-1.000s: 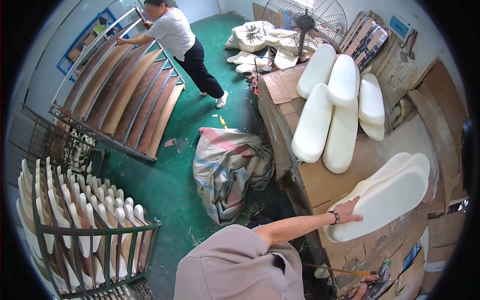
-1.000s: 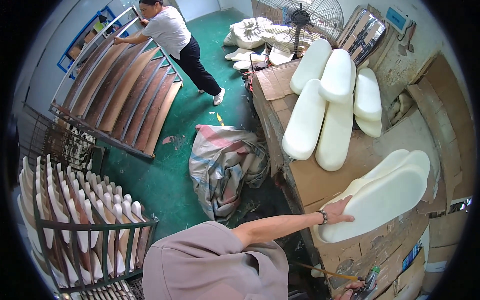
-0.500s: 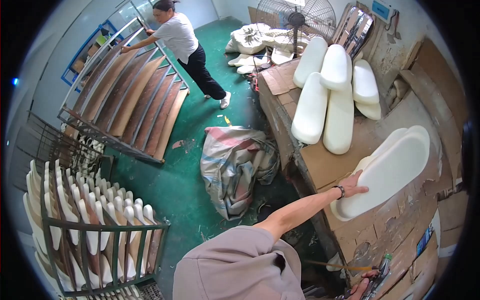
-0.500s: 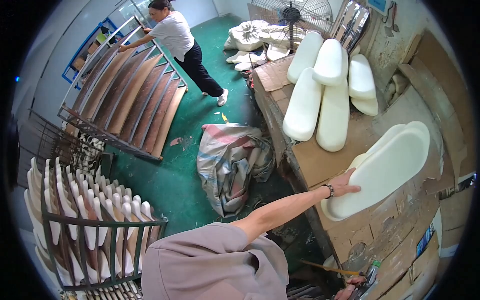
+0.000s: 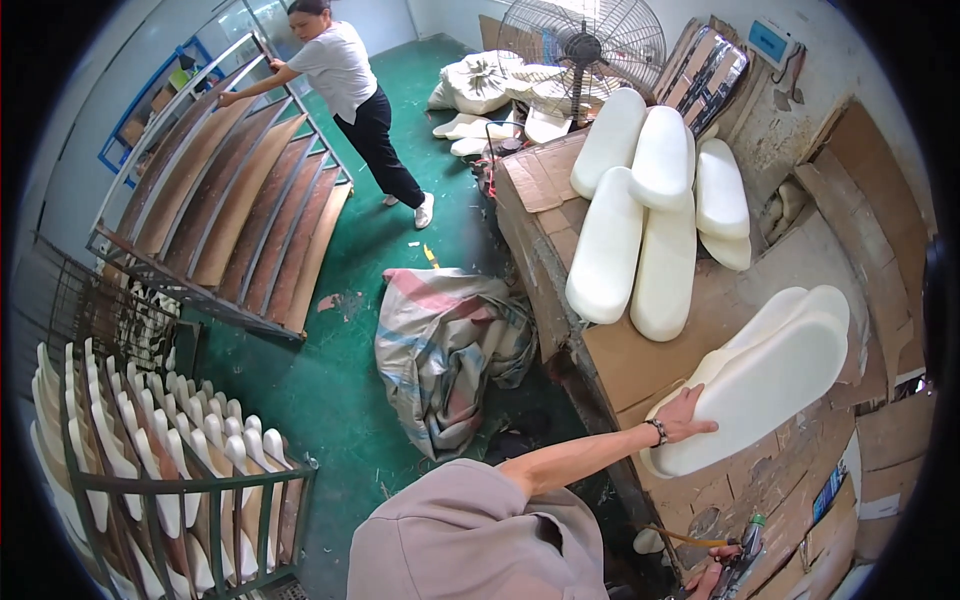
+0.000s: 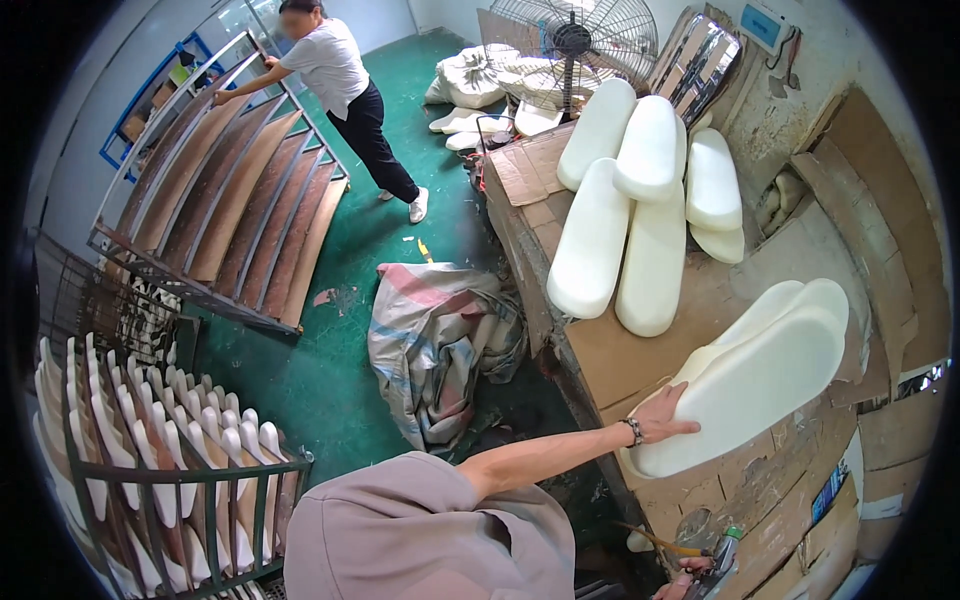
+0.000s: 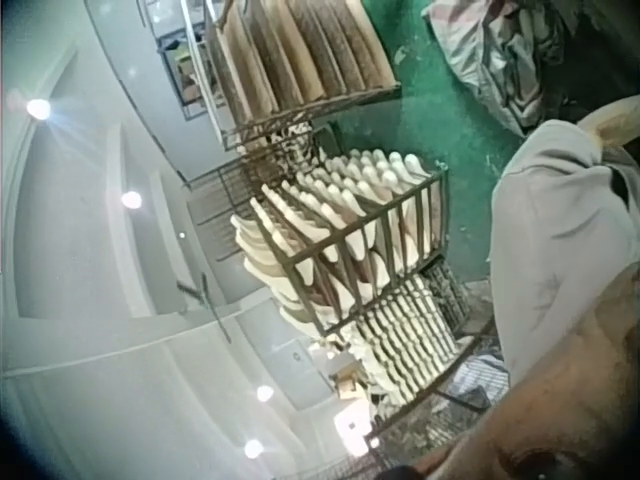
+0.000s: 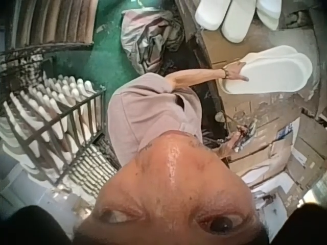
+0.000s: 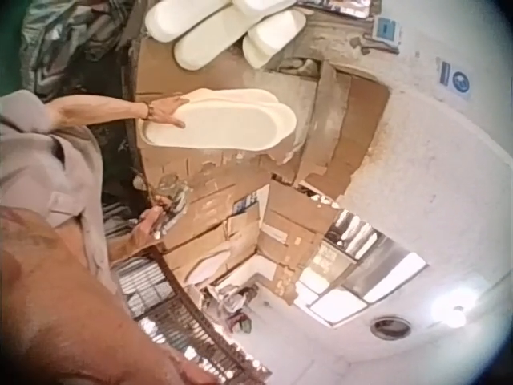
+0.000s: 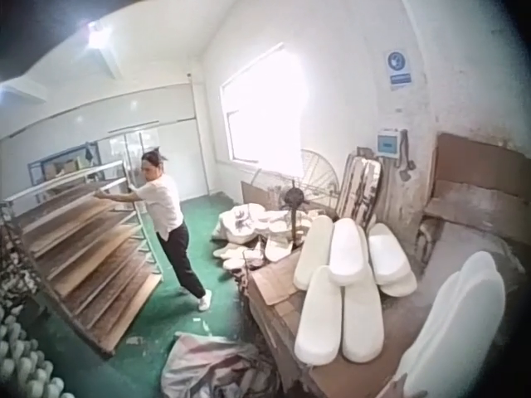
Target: Applying adhesive to foam parts and handing them over to a coworker in a factory setting.
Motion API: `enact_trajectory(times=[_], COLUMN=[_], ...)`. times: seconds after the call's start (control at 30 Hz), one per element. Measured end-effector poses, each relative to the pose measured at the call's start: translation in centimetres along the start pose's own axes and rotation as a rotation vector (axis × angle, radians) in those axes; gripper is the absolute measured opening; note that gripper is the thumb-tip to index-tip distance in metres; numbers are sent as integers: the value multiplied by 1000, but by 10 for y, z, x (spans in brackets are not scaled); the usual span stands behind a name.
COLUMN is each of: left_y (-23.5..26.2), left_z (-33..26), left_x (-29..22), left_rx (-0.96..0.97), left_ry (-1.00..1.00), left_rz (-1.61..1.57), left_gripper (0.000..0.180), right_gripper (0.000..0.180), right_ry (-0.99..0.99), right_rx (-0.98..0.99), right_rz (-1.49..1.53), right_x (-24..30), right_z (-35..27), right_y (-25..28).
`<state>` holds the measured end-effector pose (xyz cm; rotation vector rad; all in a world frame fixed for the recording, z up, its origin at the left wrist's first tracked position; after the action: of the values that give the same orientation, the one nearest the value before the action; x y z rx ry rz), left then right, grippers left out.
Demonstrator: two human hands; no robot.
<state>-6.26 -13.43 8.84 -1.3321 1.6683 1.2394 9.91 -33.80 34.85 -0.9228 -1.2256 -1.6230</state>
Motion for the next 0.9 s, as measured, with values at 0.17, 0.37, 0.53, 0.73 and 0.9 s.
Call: enact_trajectory(times=[0.17, 0.37, 0.53, 0.73, 0.9], left_y=[9, 11, 11, 50, 244], left_z=[7, 8, -3, -50, -130], left_x=[-2, 2, 10, 18, -11], left_rx=[91, 100, 39, -230, -1074], left_ry=[17, -1, -27, -56, -360], left_rz=[-55, -84, -34, 46, 321], left_gripper=[107, 106, 105, 91, 78], right_gripper=[27, 29, 31, 42, 42], right_ry=[-13, 14, 72, -95, 61], right_rx=[5, 22, 25, 42, 33], right_rz=[-19, -16, 5, 6, 136], right_x=[5, 5, 2, -2, -21], right_z=[20, 20, 7, -19, -31], right_y=[-32, -38, -28, -2, 25])
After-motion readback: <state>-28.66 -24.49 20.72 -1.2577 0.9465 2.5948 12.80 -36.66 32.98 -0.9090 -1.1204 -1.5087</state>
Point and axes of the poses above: each hand's wrist, its own z-axis towards the middle knuckle, its own y-axis out of the back of the hand, x = y × z, the point moved 3 cm from there along z, towards the middle knuckle, and after that the axes turned 11 degrees about y, right-handed, at the moved point
